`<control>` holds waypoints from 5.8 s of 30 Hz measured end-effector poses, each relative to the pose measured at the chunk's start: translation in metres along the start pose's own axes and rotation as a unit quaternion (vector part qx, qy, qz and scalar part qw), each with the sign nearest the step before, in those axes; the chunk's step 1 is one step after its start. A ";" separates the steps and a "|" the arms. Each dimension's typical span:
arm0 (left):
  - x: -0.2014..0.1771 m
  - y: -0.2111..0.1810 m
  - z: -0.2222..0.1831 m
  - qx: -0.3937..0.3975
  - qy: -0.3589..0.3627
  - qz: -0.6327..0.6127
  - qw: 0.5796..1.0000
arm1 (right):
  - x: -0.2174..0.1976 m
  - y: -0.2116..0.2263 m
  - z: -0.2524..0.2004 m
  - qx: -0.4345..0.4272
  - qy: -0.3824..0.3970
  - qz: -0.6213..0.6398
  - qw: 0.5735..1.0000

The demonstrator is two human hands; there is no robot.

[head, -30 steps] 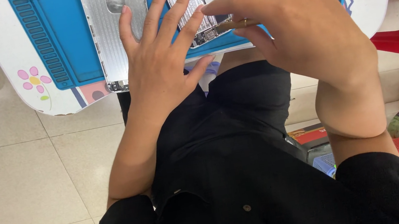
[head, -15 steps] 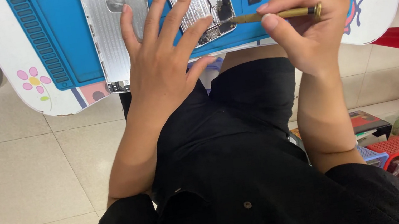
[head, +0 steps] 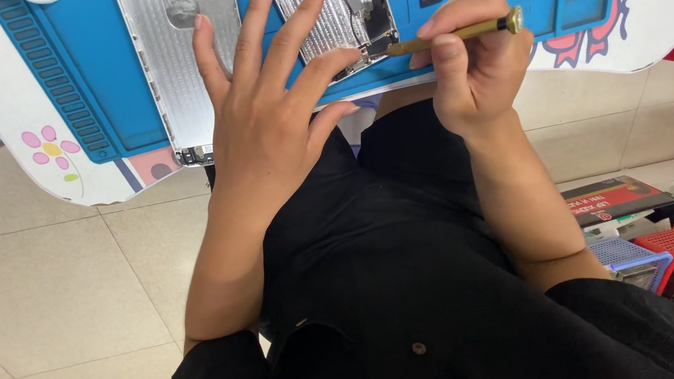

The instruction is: Repairing internal components of a mobile phone using a screwdriver.

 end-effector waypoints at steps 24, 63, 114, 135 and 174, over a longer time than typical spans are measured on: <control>-0.003 0.000 0.001 -0.002 -0.001 -0.011 1.000 | 0.021 0.074 0.046 0.033 0.174 -0.207 0.962; -0.003 -0.001 0.001 0.016 -0.016 0.021 1.000 | 0.056 0.119 0.074 0.018 0.278 -0.381 0.882; -0.003 0.001 0.000 0.014 -0.003 0.014 1.000 | -0.004 0.011 -0.005 0.091 -0.016 0.026 0.995; -0.006 0.000 0.000 0.020 -0.024 0.010 0.999 | 0.067 0.116 0.104 0.085 0.352 -0.452 0.815; 0.000 0.001 -0.002 0.018 -0.027 0.011 0.999 | 0.070 0.126 0.095 0.000 0.332 -0.479 0.812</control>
Point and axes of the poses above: each hand's wrist, its own z-axis towards the middle knuckle, its own x-axis out of the palm, y = z × x, the point moved 5 cm from there along z, towards the middle knuckle, and after that the axes turned 13 degrees about z, right-handed, at the moved point
